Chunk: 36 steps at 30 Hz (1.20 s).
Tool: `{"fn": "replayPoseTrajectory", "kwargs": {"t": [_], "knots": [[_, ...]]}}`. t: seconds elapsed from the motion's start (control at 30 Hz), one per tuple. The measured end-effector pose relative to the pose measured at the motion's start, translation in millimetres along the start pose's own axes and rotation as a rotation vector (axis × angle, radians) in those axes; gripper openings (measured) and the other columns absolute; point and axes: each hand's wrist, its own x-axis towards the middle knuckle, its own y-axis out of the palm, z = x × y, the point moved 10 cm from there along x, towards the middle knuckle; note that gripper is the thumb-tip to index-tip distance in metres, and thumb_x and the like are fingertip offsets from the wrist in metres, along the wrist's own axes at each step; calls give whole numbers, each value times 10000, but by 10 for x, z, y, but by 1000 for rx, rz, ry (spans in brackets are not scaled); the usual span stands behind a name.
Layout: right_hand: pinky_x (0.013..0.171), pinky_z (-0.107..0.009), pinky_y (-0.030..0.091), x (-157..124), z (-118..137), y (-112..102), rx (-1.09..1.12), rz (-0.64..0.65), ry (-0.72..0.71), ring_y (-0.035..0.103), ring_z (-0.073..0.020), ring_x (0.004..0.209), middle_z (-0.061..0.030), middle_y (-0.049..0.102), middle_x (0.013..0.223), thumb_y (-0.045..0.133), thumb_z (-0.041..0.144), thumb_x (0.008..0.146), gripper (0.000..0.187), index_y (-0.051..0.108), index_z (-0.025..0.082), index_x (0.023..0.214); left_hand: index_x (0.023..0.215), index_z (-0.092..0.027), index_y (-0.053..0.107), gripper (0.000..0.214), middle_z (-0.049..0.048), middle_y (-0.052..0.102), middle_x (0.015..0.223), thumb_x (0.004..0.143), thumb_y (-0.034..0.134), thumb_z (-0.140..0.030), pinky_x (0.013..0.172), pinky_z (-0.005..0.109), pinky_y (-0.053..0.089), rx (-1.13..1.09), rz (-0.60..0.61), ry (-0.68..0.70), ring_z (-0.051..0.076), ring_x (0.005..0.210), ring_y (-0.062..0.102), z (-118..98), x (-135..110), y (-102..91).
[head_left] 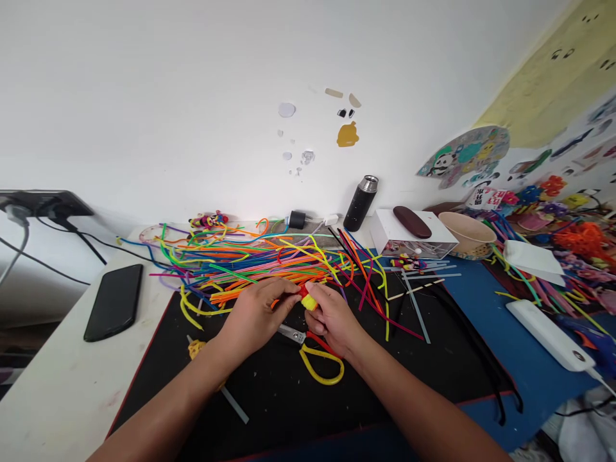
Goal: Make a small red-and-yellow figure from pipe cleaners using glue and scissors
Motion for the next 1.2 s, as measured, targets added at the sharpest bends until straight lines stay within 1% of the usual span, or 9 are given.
{"fn": "replayPoseTrajectory", "kwargs": {"t": [0.17,0.3,0.47,0.63,0.77,0.87,1.07,1.2], "knots": [[363,-179,137,-9,-3,-20,-3,-16,0,277,-32,330,145,317,447,793,640,782,534,461,222,767,983,-205,717,100,49,807,940,991,621,-179,777,297,586,60,7,17,199,834,772,6,-22,61],[364,-175,143,-25,0,-41,-4,-19,-3,275,-31,336,145,315,449,793,646,778,537,466,220,769,1013,-210,721,95,45,815,963,1000,627,-198,805,292,592,16,19,15,193,854,778,-1,-16,70],[360,-176,133,-17,-19,-68,-2,-27,-3,290,-29,335,139,336,457,804,637,774,550,443,222,752,978,-206,710,73,38,795,921,984,637,-196,755,279,578,13,12,-4,183,807,754,-6,-8,69],[359,-179,132,6,-37,-57,22,-32,1,288,-29,329,140,332,448,812,646,757,560,445,224,747,974,-204,708,83,29,784,913,972,633,-168,765,270,566,2,-10,-26,173,799,744,21,-28,82],[357,-184,128,10,-50,-61,22,-37,2,282,-32,324,142,325,438,809,648,758,558,443,226,745,940,-199,701,84,22,767,876,965,635,-153,728,263,545,4,-29,-48,165,766,724,46,-51,112],[357,-185,131,-4,-34,-71,22,-42,-1,273,-31,324,143,327,437,806,651,762,558,444,227,749,939,-203,712,89,11,768,858,963,647,-147,723,259,543,-32,-43,-60,161,756,723,72,-57,129],[366,-182,133,-37,31,-63,44,-32,-15,272,-30,332,142,322,440,815,631,770,542,457,224,755,1024,-231,759,111,23,806,973,966,684,-174,823,271,576,-176,-36,-100,174,877,758,161,-47,150],[363,-188,128,-25,-20,-68,53,-22,-2,265,-33,328,143,315,431,812,638,772,538,467,225,761,970,-222,743,70,16,793,922,950,698,-172,768,258,576,-190,-46,-126,166,820,746,176,-44,142]]}}
